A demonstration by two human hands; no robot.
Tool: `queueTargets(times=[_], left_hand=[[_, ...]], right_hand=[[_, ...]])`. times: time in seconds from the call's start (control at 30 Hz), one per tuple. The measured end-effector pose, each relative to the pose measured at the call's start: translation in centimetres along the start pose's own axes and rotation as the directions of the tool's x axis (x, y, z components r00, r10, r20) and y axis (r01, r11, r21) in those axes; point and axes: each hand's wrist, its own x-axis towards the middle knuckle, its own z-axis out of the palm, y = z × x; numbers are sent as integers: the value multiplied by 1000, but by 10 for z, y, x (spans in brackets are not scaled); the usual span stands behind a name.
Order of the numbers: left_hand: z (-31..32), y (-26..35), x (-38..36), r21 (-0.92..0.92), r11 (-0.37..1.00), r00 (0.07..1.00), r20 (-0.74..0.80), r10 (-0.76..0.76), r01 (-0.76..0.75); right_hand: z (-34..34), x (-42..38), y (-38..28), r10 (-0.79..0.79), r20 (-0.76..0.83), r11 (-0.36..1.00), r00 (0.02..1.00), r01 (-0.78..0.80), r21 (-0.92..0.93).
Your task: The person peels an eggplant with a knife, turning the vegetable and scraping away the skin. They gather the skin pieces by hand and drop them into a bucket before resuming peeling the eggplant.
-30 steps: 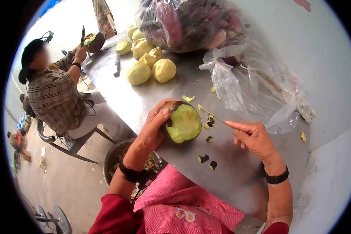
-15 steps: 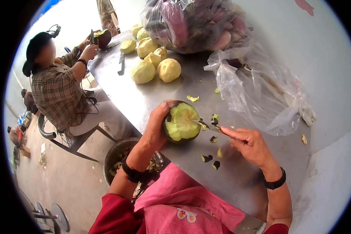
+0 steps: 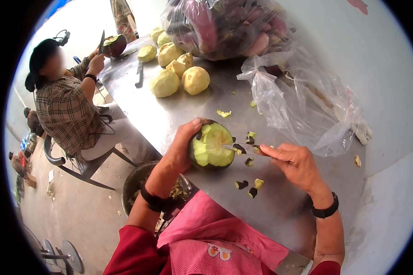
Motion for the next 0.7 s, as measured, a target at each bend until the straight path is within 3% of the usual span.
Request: queueTargets(times=[0.07, 0.2, 0.27, 0.37, 0.43, 0.7], left_hand=[[-1, 3, 1, 13, 1000, 1000, 3, -10, 10], [-1, 3, 5, -32, 994, 994, -17, -106, 105], [1, 2, 6, -60, 991, 992, -42, -120, 118], [5, -2, 4, -177, 976, 990, -41, -136, 127], [6, -9, 6, 33, 995, 993, -75, 96, -94], [12, -9, 0, -38, 990, 990, -37, 137, -138]], right_hand=[[1, 1, 7, 44, 73, 980, 996, -57, 189], [1, 3, 5, 12, 36, 989, 999, -17, 148], [0, 4, -2, -16, -22, 999, 1000, 16, -30], [10, 2, 3, -10, -89, 999, 996, 14, 37], [14, 2, 4, 3, -89, 1000, 996, -2, 13], [21, 3, -2, 63, -130, 997, 990, -67, -26]])
